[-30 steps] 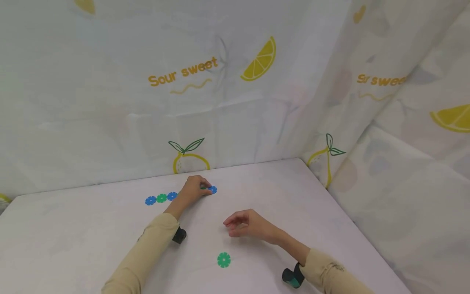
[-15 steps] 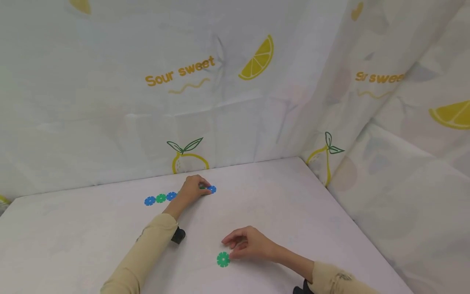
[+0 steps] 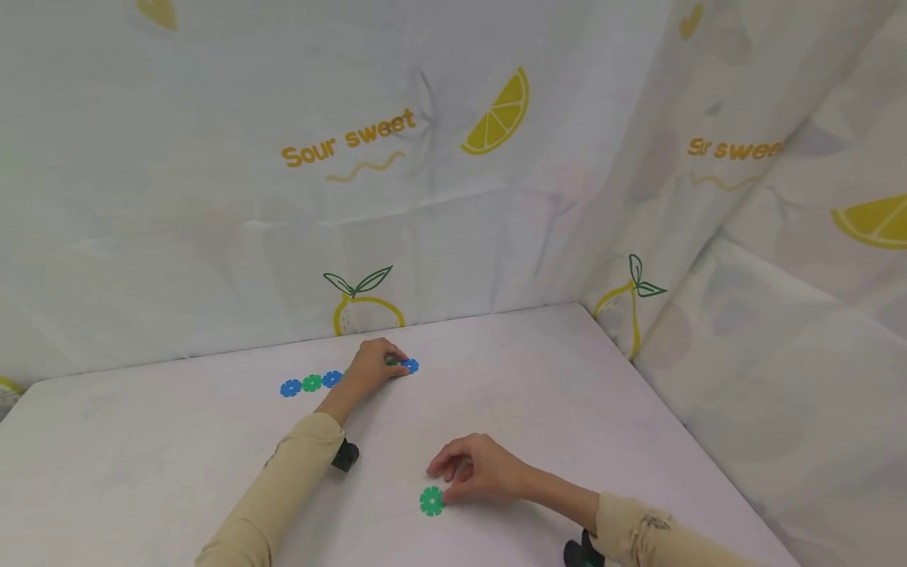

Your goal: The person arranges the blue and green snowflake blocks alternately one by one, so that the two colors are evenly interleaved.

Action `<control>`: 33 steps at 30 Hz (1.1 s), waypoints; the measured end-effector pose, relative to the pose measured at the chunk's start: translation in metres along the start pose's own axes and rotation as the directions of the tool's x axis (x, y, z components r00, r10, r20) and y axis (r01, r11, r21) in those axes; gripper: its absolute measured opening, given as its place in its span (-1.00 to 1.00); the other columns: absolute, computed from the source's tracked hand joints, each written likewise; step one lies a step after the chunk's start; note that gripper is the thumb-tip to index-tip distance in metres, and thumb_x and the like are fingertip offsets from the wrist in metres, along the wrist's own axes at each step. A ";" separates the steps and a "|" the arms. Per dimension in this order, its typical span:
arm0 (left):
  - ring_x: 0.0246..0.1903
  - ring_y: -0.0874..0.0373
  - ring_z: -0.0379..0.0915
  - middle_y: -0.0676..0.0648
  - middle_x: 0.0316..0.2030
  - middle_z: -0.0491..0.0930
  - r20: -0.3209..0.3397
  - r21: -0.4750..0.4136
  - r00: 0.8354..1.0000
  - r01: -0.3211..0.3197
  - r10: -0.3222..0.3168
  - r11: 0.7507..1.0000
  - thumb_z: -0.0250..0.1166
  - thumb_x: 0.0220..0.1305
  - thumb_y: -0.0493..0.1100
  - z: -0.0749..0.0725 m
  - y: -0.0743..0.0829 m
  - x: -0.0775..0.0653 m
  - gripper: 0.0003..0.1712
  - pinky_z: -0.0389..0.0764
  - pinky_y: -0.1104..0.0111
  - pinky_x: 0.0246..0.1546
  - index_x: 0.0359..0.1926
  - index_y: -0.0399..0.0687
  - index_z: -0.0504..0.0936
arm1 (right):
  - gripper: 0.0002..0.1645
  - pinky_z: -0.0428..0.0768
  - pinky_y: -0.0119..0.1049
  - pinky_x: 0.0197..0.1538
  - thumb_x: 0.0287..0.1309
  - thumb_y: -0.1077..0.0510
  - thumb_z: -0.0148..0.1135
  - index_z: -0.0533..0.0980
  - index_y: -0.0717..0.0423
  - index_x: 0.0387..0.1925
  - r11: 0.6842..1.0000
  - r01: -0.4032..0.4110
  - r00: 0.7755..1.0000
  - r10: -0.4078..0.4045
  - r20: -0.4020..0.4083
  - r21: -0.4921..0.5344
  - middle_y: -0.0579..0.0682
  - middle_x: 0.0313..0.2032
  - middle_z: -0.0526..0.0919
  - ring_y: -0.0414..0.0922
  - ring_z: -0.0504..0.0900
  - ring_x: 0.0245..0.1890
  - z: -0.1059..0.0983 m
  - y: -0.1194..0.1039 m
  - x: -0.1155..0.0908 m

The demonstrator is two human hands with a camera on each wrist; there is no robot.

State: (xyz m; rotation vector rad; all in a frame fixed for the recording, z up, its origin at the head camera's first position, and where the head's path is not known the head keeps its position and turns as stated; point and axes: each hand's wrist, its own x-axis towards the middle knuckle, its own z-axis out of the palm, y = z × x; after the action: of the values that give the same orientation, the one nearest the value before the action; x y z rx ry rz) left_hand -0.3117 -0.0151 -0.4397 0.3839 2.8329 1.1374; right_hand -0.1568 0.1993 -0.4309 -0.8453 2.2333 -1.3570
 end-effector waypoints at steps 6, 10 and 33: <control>-0.04 -0.01 0.50 -0.10 -0.17 0.61 0.001 -0.011 1.000 -0.012 0.012 1.000 0.45 0.08 -0.20 -0.001 -0.001 -0.003 -0.80 0.48 0.16 0.11 -0.24 -0.16 0.72 | -0.63 0.65 -0.28 -0.09 -0.01 0.34 0.41 0.57 0.35 -0.10 0.995 -0.008 0.999 0.003 0.045 0.095 0.17 -0.13 0.65 -0.17 0.62 -0.20 0.000 0.003 0.005; -0.04 -0.01 0.50 -0.11 -0.18 0.60 0.003 -0.019 1.000 -0.029 0.029 0.999 0.44 0.09 -0.22 -0.002 0.000 -0.005 -0.80 0.47 0.16 0.11 -0.23 -0.17 0.72 | -0.65 0.65 -0.34 -0.11 -0.01 0.34 0.41 0.60 0.32 -0.12 0.994 -0.034 0.997 0.026 0.075 0.104 0.11 -0.15 0.69 -0.23 0.62 -0.23 0.001 0.002 0.008; -0.04 0.01 0.50 -0.10 -0.18 0.61 -0.006 -0.025 1.000 -0.025 0.025 0.999 0.44 0.08 -0.21 0.000 -0.003 -0.001 -0.81 0.48 0.17 0.11 -0.24 -0.14 0.72 | -0.66 0.62 -0.41 -0.18 0.02 0.14 0.44 0.66 0.18 -0.14 0.990 0.074 0.983 -0.051 0.179 -0.122 -0.03 -0.12 0.53 -0.31 0.50 -0.25 -0.003 -0.003 0.011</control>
State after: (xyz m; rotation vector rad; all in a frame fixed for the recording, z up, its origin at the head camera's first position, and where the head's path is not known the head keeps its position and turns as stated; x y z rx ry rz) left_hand -0.3114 -0.0171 -0.4416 0.4161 2.8242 1.1792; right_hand -0.1654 0.1929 -0.4269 -1.0453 2.1908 -1.1271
